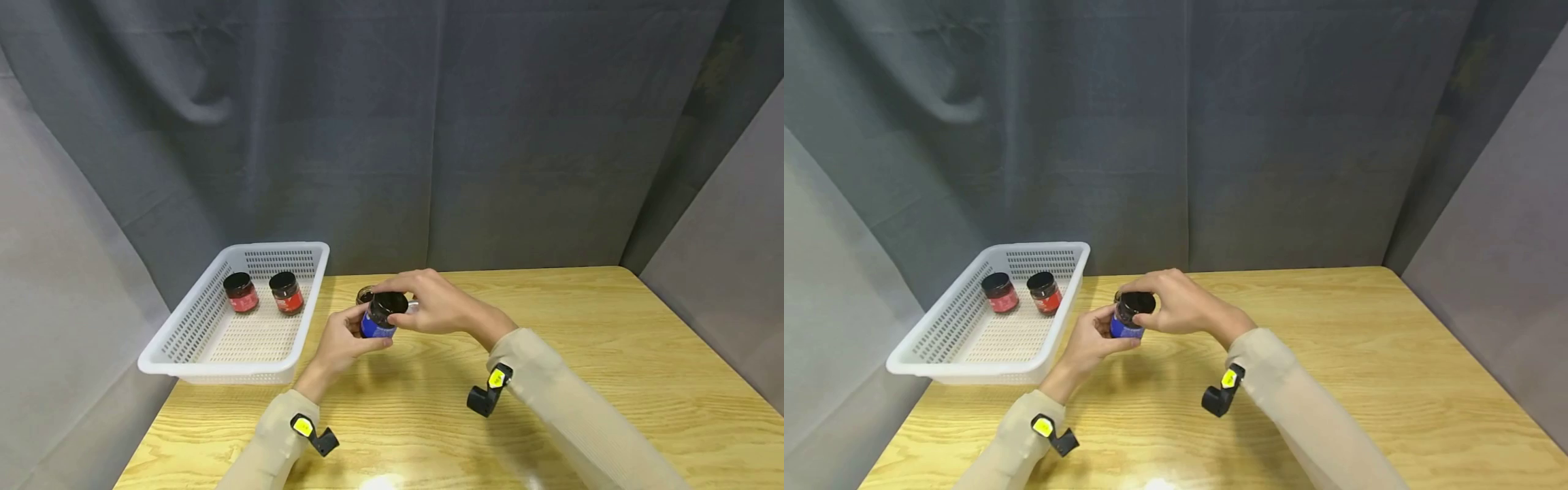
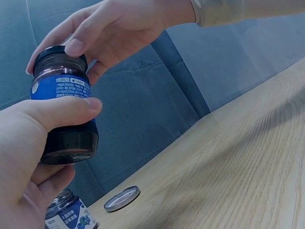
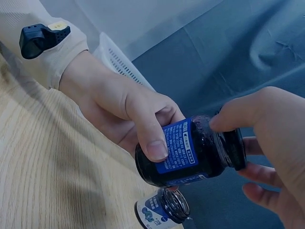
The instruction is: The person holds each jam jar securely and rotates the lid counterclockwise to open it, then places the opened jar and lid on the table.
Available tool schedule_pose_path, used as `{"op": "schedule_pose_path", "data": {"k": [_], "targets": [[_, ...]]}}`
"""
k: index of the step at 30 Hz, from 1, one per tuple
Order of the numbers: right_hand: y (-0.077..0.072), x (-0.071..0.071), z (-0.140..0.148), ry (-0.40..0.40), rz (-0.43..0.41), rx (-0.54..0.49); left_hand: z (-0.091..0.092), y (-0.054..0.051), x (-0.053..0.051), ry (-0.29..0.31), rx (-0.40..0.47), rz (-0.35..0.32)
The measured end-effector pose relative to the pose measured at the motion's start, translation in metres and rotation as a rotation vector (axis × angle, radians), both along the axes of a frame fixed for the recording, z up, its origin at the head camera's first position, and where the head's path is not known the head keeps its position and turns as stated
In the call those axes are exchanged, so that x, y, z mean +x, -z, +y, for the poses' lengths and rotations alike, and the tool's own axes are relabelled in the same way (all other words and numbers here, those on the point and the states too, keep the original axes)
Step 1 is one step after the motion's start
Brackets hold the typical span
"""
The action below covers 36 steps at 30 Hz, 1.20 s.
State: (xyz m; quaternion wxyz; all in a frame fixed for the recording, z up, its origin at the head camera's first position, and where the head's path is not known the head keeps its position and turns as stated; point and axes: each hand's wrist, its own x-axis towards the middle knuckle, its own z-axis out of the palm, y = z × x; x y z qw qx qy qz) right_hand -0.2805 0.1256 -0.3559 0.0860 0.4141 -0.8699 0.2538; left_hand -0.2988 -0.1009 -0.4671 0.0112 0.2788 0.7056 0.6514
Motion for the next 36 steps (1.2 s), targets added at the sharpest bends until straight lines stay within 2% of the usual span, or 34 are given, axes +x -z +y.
{"op": "schedule_pose_path", "data": {"k": [9, 15, 28, 36], "targets": [[0.0024, -0.0003, -0.0027, 0.000, -0.020, -0.015, -0.0007, 0.0008, 0.0003, 0.010, -0.005, 0.013], [0.0025, -0.0006, -0.0033, -0.035, -0.003, -0.023, -0.0009, 0.0007, 0.0008, 0.011, -0.005, 0.007], [-0.0018, 0.0007, -0.0048, 0.021, -0.001, -0.040, -0.0026, 0.0014, -0.0009, 0.009, 0.020, 0.014], [-0.0028, 0.0022, -0.0040, 0.025, -0.059, -0.020, -0.0021, 0.0005, -0.0001, 0.015, 0.021, 0.007]]}}
